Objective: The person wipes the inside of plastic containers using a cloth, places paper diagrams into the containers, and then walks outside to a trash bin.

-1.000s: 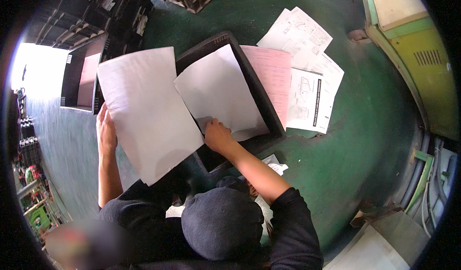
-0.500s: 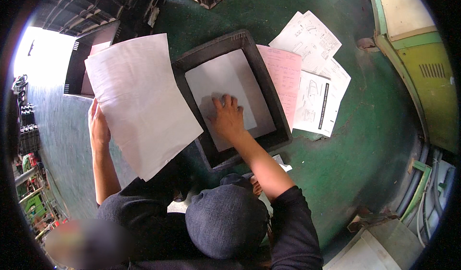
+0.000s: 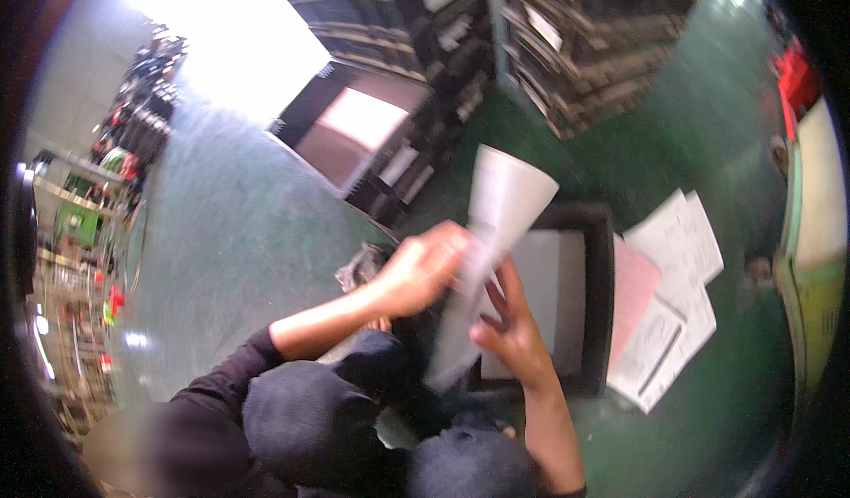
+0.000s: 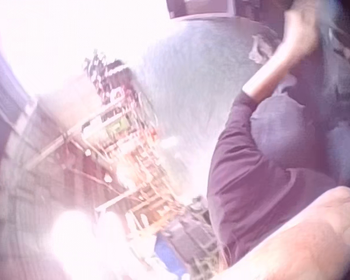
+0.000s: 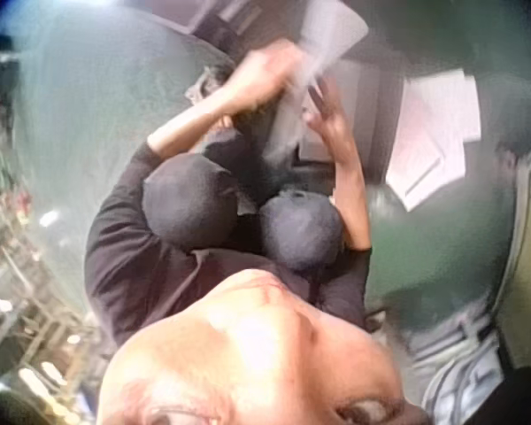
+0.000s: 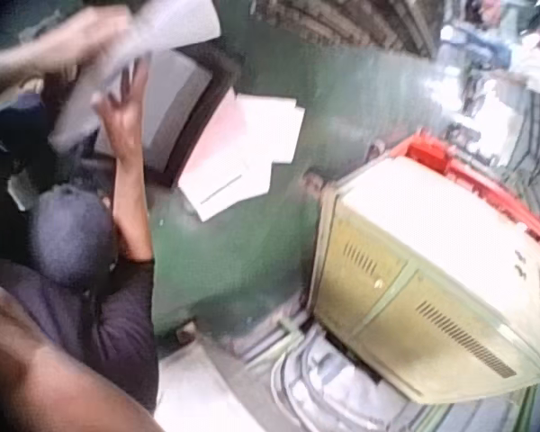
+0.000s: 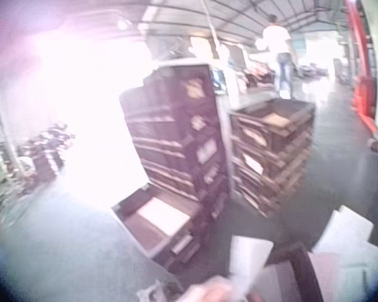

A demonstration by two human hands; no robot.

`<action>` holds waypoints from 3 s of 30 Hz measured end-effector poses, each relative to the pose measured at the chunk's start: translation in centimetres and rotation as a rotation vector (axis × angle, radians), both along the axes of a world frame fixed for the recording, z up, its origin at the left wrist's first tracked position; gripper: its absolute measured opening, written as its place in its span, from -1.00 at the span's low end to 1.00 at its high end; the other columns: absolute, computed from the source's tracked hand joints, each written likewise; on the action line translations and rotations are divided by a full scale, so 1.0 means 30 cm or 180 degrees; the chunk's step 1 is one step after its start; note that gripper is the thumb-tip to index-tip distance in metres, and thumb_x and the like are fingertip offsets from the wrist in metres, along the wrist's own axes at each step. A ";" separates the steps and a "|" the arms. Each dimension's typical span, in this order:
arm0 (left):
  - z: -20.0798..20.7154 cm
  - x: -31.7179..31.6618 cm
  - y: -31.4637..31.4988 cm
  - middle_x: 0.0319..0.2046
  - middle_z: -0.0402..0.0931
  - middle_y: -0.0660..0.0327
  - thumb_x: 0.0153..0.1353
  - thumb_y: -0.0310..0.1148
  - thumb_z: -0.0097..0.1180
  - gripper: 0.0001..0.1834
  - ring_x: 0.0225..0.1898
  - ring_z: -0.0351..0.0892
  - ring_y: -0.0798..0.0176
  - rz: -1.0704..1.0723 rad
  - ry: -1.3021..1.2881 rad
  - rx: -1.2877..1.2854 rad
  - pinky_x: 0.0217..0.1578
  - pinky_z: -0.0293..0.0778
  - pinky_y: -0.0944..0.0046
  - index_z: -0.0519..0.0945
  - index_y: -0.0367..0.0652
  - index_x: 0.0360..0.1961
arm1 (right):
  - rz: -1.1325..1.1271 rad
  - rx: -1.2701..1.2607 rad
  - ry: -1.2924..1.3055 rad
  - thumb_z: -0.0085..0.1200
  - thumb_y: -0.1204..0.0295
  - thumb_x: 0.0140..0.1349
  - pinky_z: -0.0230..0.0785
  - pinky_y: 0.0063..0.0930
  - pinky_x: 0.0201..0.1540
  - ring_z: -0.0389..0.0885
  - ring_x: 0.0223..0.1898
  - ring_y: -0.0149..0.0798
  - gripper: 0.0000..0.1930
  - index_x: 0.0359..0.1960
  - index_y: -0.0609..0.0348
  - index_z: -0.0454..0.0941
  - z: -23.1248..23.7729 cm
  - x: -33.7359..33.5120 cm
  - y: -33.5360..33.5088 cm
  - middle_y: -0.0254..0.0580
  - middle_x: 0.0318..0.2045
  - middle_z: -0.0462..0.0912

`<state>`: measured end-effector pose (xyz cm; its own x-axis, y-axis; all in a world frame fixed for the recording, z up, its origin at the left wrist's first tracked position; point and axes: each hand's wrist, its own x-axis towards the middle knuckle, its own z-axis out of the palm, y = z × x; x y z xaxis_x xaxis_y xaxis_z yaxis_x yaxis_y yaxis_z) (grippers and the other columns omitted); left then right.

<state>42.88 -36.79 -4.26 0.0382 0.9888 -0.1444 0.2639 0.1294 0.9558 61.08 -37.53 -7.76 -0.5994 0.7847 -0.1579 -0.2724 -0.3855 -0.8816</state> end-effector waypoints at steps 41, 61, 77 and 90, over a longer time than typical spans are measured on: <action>-0.391 0.071 0.303 0.20 0.03 -0.05 -0.13 -0.70 -0.05 -0.25 0.26 -0.10 -0.15 0.0023 0.2161 0.2267 0.22 -0.08 -0.01 0.14 -0.17 0.19 | -0.2855 -0.0937 -0.2455 0.18 0.38 -0.02 0.32 -0.45 -0.10 0.52 -0.21 -0.26 -0.52 -0.04 0.34 0.39 -0.311 0.957 -0.038 -0.16 -0.18 0.55; -0.490 0.134 0.161 0.15 0.11 0.00 -0.04 -0.66 -0.11 -0.44 0.24 -0.05 -0.17 -0.0521 0.2626 0.1642 0.18 0.00 -0.05 0.26 -0.20 0.08 | 0.0437 -0.0571 -0.5396 0.34 0.30 -0.30 0.30 -0.28 -0.04 0.47 -0.09 -0.01 -0.46 -0.20 0.30 0.53 -0.415 0.987 0.247 0.10 -0.16 0.52; -0.495 0.106 0.162 0.13 0.15 0.02 -0.03 -0.66 -0.11 -0.47 0.23 0.00 -0.09 -0.0468 0.2540 0.1475 0.18 -0.01 0.01 0.28 -0.23 0.06 | -0.1631 -0.0536 -0.2752 0.28 0.37 -0.13 0.32 -0.43 -0.10 0.53 -0.23 -0.23 -0.39 -0.02 0.39 0.35 -0.386 1.208 0.403 -0.11 -0.23 0.55; -0.481 0.146 0.165 0.09 0.21 0.01 -0.02 -0.65 -0.16 -0.52 0.21 0.06 -0.08 -0.0449 0.2608 0.1437 0.17 0.01 0.02 0.32 -0.25 0.02 | -0.2873 -0.2075 -0.5298 0.23 0.23 -0.14 0.42 -0.28 -0.14 0.51 -0.10 -0.07 -0.53 -0.14 0.09 0.49 -0.669 0.873 0.642 0.00 -0.03 0.43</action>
<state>47.25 -31.83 -18.69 0.2180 0.9517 0.2161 0.8604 -0.2919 0.4177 87.28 -18.25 -27.81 0.8694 0.3255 -0.3717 0.2494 -0.9386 -0.2385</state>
